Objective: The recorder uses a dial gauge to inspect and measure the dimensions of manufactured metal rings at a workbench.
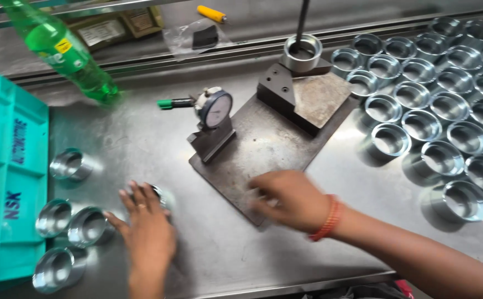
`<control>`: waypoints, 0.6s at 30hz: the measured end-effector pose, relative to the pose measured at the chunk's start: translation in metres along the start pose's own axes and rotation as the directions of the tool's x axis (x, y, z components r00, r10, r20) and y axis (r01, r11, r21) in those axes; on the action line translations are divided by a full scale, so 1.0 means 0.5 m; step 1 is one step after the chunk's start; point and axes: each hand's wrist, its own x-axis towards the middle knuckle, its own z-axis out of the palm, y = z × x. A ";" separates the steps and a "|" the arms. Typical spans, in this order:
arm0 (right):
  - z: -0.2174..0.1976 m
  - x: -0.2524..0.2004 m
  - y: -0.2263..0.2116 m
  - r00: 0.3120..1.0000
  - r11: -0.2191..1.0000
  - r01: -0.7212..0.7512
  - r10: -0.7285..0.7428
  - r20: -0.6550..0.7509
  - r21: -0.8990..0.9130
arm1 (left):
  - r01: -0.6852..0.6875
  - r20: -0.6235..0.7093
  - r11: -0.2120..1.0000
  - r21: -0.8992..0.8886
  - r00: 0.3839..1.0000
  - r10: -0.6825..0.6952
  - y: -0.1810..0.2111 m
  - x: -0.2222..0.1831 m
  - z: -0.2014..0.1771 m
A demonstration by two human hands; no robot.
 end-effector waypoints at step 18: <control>-0.108 -0.439 0.218 0.556 0.208 -0.706 0.754 -0.349 -0.677 | -0.088 -0.305 0.845 -0.528 0.948 -0.092 0.123 0.037 -0.159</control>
